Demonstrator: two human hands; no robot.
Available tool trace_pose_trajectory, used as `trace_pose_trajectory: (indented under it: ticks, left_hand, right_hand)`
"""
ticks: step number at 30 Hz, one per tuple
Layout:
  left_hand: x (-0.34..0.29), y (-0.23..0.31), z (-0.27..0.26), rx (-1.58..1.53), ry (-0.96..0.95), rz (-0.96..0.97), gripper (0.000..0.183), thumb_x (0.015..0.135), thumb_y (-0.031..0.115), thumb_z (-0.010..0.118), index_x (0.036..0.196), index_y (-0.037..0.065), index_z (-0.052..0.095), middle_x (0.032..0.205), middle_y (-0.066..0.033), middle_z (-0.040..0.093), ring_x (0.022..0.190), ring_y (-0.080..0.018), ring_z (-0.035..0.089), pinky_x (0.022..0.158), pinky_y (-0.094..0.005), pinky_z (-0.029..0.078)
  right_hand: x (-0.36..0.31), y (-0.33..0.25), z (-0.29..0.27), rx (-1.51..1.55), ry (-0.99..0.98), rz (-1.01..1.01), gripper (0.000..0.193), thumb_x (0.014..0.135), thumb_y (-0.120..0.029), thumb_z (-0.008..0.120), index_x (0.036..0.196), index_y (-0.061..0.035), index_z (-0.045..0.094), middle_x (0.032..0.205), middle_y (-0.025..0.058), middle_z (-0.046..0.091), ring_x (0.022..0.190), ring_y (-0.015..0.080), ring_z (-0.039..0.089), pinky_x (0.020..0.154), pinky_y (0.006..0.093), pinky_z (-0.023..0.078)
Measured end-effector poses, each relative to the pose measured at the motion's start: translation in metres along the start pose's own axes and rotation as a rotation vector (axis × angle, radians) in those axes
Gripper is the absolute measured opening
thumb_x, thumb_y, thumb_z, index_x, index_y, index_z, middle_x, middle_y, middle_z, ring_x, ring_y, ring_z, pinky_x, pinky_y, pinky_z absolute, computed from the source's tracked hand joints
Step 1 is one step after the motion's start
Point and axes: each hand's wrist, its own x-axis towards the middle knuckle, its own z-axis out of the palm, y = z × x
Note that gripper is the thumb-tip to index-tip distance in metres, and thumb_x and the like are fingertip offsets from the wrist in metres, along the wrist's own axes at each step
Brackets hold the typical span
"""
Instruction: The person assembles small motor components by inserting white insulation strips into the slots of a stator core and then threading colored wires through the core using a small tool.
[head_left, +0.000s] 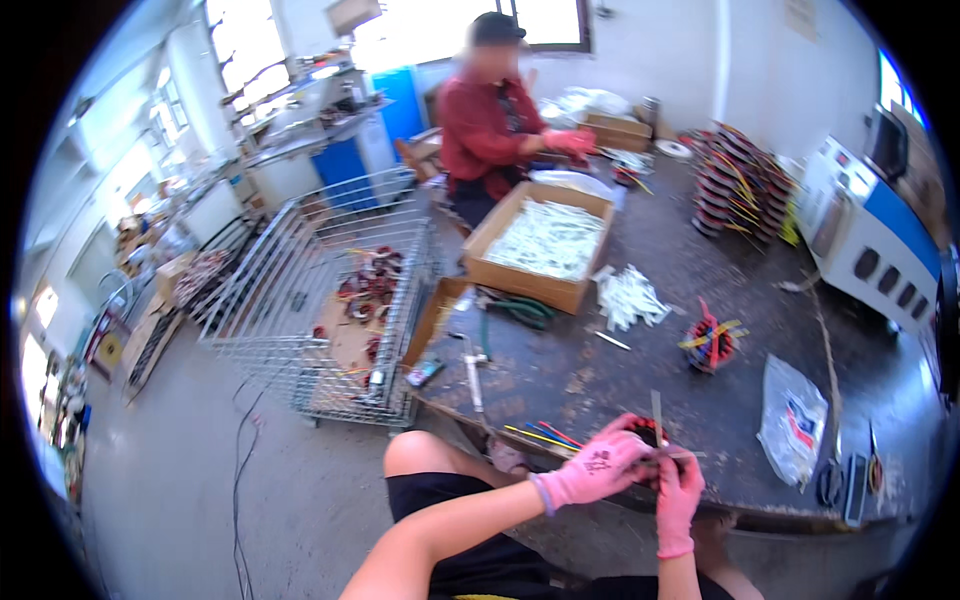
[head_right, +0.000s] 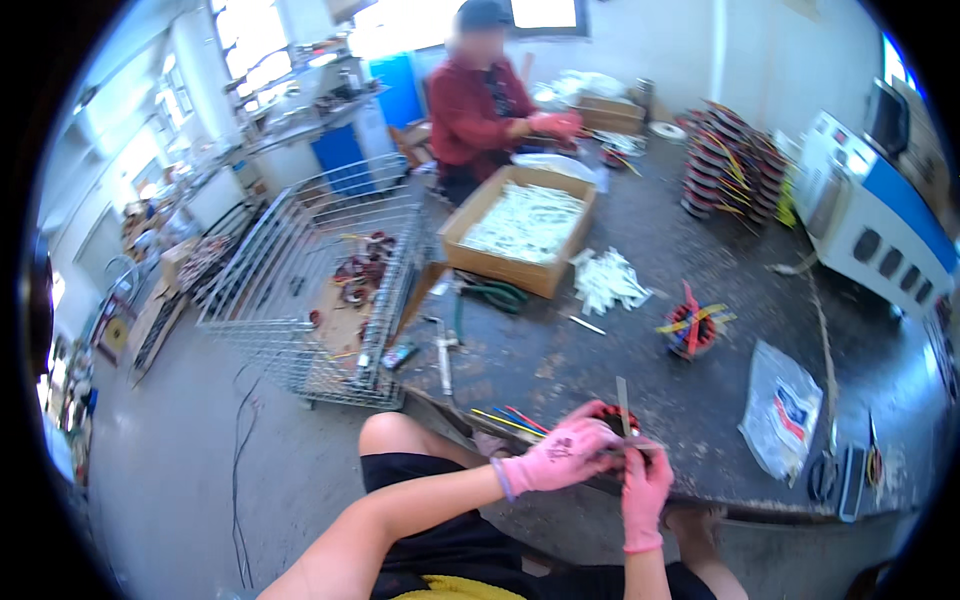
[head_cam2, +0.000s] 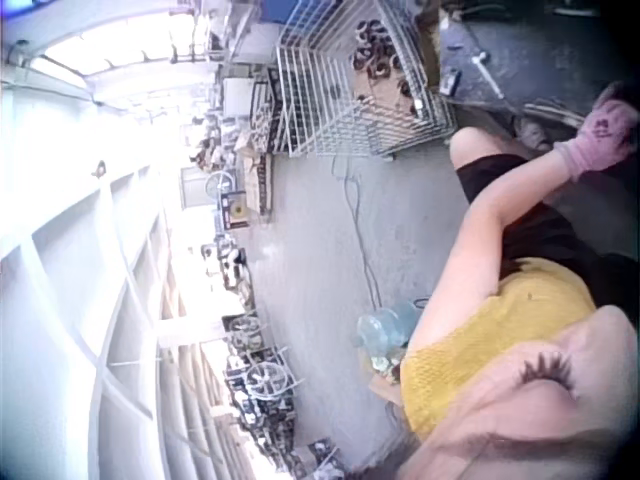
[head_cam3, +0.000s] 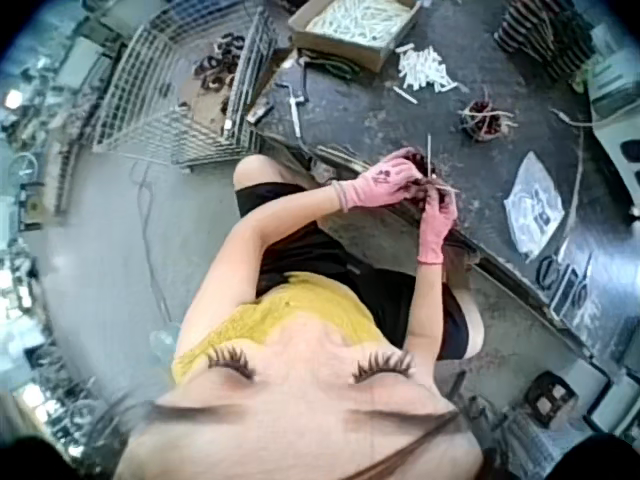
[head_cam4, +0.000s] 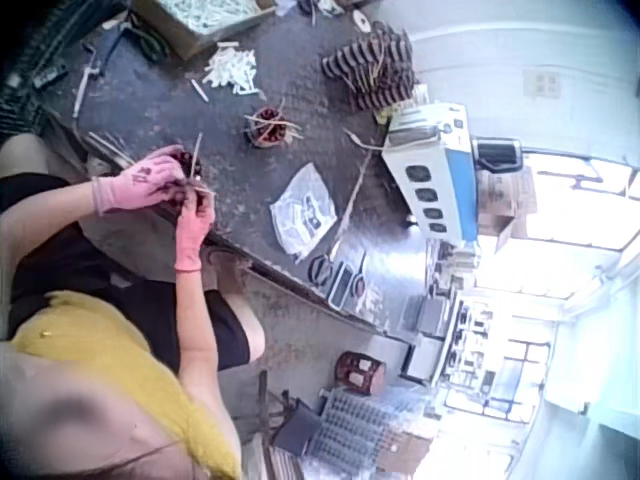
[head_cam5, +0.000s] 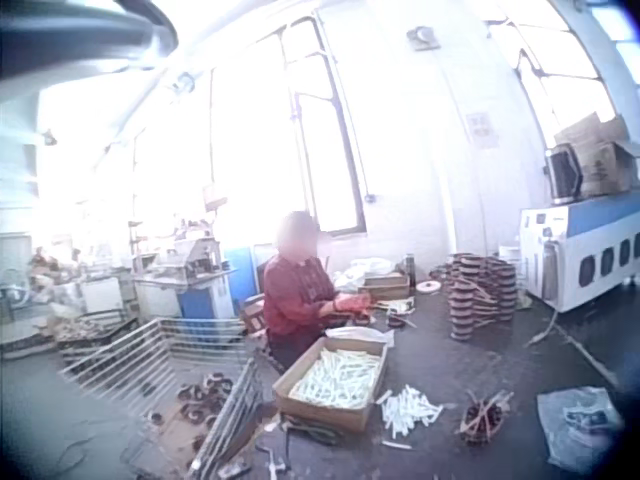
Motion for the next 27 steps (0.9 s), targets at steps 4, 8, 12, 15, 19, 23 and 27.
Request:
trace_pose_trajectory:
  ticks: [4,8,12,15,19,23,27]
  left_hand:
    - [-0.003,0.001,-0.005,0.186,-0.181,-0.107,0.030,0.077,0.013,0.072,0.105,0.009,0.064,0.097,-0.0088,0.066,0.102,-0.0291,0.063,0.112,-0.0510,0.037]
    - [-0.020,-0.006,0.016,0.342,-0.133,-0.034,0.036,0.070,0.013,0.073,0.105,0.010,0.065,0.089,-0.0057,0.063,0.096,-0.0258,0.064,0.115,-0.0519,0.035]
    - [-0.015,-0.009,0.006,0.361,-0.177,0.041,0.035,0.071,0.016,0.074,0.103,0.008,0.063,0.089,-0.0050,0.061,0.094,-0.0245,0.063,0.117,-0.0496,0.035]
    - [-0.014,-0.009,0.002,0.365,-0.254,0.045,0.031,0.072,0.017,0.074,0.099,0.006,0.063,0.091,-0.0052,0.062,0.097,-0.0236,0.062,0.118,-0.0488,0.034]
    - [-0.012,-0.011,0.001,0.322,-0.223,0.052,0.030,0.070,0.017,0.074,0.096,0.005,0.063,0.095,-0.0069,0.063,0.100,-0.0252,0.061,0.118,-0.0493,0.033]
    - [-0.010,-0.009,0.011,0.325,-0.227,0.052,0.037,0.067,0.016,0.075,0.099,0.004,0.064,0.104,-0.0114,0.063,0.107,-0.0312,0.058,0.117,-0.0528,0.031]
    - [-0.007,-0.010,0.002,0.364,-0.286,0.041,0.029,0.072,0.013,0.072,0.097,0.003,0.061,0.096,-0.0132,0.062,0.101,-0.0337,0.060,0.116,-0.0558,0.033]
  right_hand:
    - [-0.012,-0.008,0.024,0.176,0.017,0.168,0.006,0.100,-0.009,0.057,0.106,-0.0076,0.057,0.087,0.0001,0.062,0.068,0.0051,0.057,0.056,0.0186,0.040]
    - [-0.043,0.015,0.012,0.233,0.022,0.180,0.004,0.102,-0.012,0.055,0.106,-0.0098,0.056,0.082,-0.0017,0.058,0.060,0.0034,0.045,0.054,0.0178,0.034]
    - [-0.031,0.001,0.018,0.111,0.005,0.104,0.005,0.102,-0.009,0.053,0.105,-0.0071,0.056,0.084,-0.0002,0.058,0.066,0.0035,0.048,0.057,0.0188,0.038]
    - [-0.002,-0.009,0.034,-0.116,-0.017,0.106,0.005,0.101,-0.008,0.053,0.104,-0.0046,0.056,0.085,0.0006,0.058,0.071,0.0049,0.052,0.062,0.0211,0.044]
    - [0.022,-0.020,0.039,-0.424,-0.041,0.007,0.007,0.099,-0.007,0.053,0.101,-0.0024,0.058,0.086,0.0011,0.061,0.074,0.0062,0.053,0.067,0.0245,0.048]
    - [0.029,-0.022,0.039,-0.547,-0.026,-0.018,0.010,0.098,-0.010,0.056,0.101,-0.0025,0.061,0.082,0.0039,0.063,0.076,0.0096,0.058,0.066,0.0291,0.050]
    - [0.033,-0.026,0.022,-0.335,-0.132,0.083,0.018,0.097,-0.014,0.060,0.109,-0.0016,0.062,0.088,0.0064,0.066,0.078,0.0120,0.060,0.070,0.0303,0.051]
